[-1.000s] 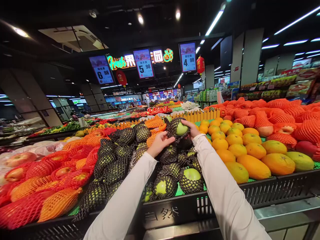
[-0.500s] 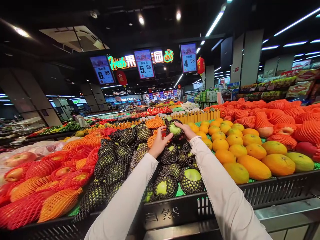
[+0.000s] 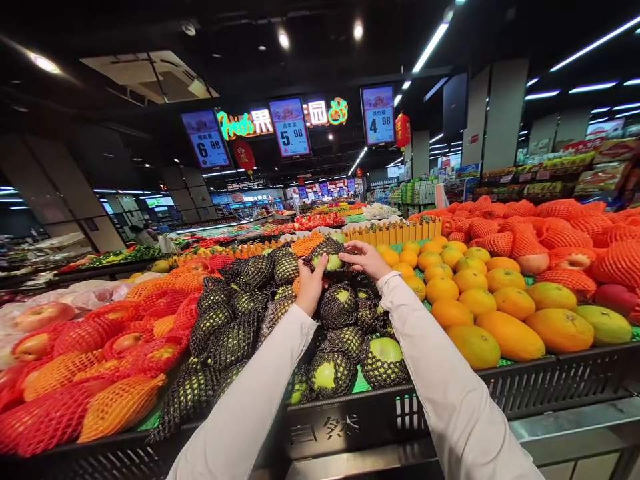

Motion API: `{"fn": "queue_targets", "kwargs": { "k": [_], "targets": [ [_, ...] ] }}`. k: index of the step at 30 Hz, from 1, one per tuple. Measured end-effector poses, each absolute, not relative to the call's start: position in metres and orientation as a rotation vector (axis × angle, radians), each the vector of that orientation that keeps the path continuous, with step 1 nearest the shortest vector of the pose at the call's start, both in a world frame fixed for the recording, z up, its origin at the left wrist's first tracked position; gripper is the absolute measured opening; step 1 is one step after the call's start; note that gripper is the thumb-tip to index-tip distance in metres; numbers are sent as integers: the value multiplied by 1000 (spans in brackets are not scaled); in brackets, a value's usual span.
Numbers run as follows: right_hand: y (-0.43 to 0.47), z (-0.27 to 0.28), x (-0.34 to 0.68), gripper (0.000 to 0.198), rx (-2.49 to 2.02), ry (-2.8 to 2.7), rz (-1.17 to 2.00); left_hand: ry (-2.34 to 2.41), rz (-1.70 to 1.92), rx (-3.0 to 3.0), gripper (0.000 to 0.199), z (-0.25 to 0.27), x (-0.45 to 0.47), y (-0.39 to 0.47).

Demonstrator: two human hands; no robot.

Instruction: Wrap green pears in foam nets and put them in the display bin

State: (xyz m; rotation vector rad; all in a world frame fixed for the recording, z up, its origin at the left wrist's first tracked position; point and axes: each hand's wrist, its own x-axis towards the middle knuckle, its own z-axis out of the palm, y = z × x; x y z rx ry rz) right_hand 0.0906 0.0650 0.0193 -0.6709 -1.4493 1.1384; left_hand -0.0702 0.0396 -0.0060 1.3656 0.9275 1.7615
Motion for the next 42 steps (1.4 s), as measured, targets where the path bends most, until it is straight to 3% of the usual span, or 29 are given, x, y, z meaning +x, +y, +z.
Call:
{"fn": "queue_targets", "kwargs": {
  "k": [13, 19, 27, 30, 33, 36, 42],
  "targets": [
    [66, 14, 95, 44, -474, -1514, 1510, 815, 1859, 1230, 39, -2, -69, 35],
    [72, 13, 89, 45, -567, -1344, 1336, 801, 1728, 1208, 34, 0, -67, 28],
    [86, 4, 80, 41, -792, -1501, 1126, 825, 1854, 1345, 37, -11, -72, 43],
    [87, 2, 79, 34, -835, -1452, 952, 923, 1871, 1270, 41, -10, -74, 43],
    [79, 4, 79, 28, -861, -1556, 457, 905, 1909, 1119, 45, -6, -75, 41],
    [64, 7, 76, 43, -775, -1775, -40, 896, 1937, 981, 49, -2, -75, 39],
    [43, 11, 63, 75, -622, -2021, -159, 816, 1892, 851, 51, 3, -75, 36]
  ]
}}
